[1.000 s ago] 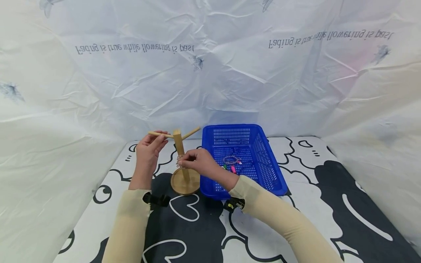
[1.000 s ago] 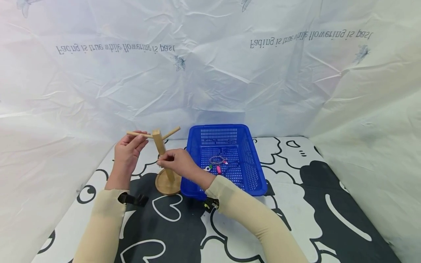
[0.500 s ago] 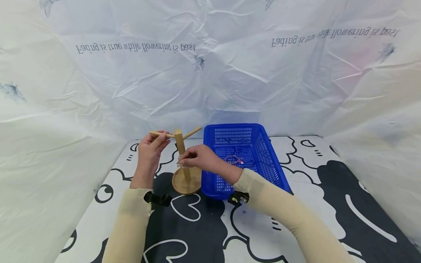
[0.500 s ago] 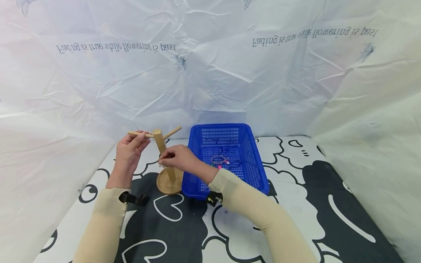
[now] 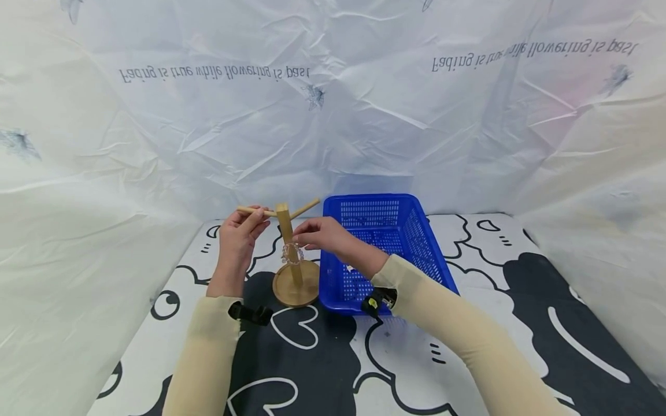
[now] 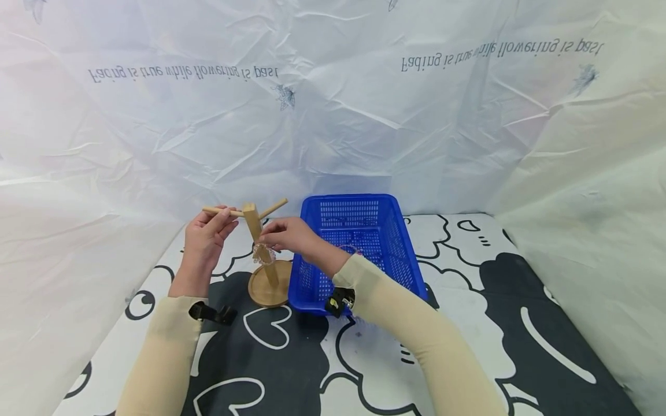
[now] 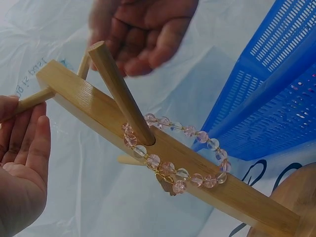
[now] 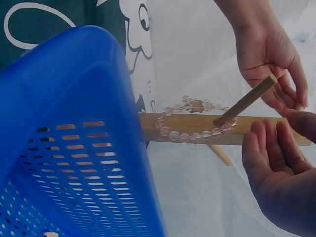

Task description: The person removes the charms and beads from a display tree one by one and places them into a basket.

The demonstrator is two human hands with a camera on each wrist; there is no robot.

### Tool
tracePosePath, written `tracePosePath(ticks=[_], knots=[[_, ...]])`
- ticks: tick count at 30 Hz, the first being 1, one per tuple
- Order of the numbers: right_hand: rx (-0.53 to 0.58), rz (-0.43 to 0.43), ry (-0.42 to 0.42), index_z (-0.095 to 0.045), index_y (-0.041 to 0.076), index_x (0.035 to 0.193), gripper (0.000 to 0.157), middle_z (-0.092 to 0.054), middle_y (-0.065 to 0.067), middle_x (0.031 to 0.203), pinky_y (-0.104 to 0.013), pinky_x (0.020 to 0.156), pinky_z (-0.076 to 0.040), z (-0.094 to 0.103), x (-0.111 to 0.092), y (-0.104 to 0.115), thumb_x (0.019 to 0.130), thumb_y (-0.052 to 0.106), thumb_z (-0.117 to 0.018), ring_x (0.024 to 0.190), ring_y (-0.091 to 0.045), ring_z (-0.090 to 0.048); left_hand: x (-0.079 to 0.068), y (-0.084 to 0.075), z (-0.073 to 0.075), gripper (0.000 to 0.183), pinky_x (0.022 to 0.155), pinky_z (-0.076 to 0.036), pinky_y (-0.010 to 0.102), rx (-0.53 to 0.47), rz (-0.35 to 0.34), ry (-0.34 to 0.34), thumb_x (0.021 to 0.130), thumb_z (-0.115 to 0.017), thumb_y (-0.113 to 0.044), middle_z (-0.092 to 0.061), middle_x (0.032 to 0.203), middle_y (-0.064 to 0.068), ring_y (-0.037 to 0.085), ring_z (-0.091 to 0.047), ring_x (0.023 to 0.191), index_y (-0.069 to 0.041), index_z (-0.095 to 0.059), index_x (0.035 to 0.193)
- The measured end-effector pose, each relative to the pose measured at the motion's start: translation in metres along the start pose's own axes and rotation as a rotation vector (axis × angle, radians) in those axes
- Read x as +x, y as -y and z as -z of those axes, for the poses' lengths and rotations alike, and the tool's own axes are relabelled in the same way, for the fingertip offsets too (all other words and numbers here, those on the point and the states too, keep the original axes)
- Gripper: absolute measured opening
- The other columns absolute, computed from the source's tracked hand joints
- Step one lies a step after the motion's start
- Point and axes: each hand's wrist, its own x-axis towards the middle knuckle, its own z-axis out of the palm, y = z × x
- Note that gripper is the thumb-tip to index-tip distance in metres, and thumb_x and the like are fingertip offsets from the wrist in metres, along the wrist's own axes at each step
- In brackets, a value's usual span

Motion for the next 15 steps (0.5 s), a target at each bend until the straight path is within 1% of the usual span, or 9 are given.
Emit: tracePosePath(ticks=[4, 8, 15], knots=[[0.021, -0.033, -0.041, -0.07, 0.004, 0.123, 0.024, -0.069, -0.015, 0.128, -0.043, 0.109, -0.056, -0.001, 0.003, -0.007, 0.101, 0.015, -0.065, 0.123, -0.028, -0.066, -0.001, 0.001, 0.0, 0.023, 0.081, -0.062, 0.016, -0.002, 0.004, -0.002, 0.1, -0.062, -0.002, -0.076, 0.086, -0.008, 0.004, -0.074, 0.084, -0.02, -0.071, 0.087], [0.041, -0.051, -0.054, -0.068, 0.002, 0.124, 0.026, -0.067, -0.018, 0.13, -0.046, 0.112, -0.054, -0.003, 0.008, -0.014, 0.101, 0.013, -0.064, 0.126, -0.031, -0.064, -0.001, 0.001, 0.0, 0.024, 0.081, -0.062, 0.016, -0.002, 0.005, -0.007, 0.1, -0.061, -0.002, -0.076, 0.086, -0.008, 0.004, -0.074, 0.084, -0.02, -0.071, 0.087], [0.046, -0.088, -0.051, -0.068, -0.001, 0.125, 0.027, -0.067, -0.02, 0.131, -0.043, 0.108, -0.057, -0.011, 0.016, -0.024, 0.102, 0.013, -0.062, 0.127, -0.033, -0.064, -0.002, 0.001, -0.001, 0.025, 0.08, -0.062, 0.016, -0.007, 0.001, -0.008, 0.1, -0.061, -0.002, -0.076, 0.085, -0.008, 0.004, -0.074, 0.084, -0.02, -0.071, 0.086]])
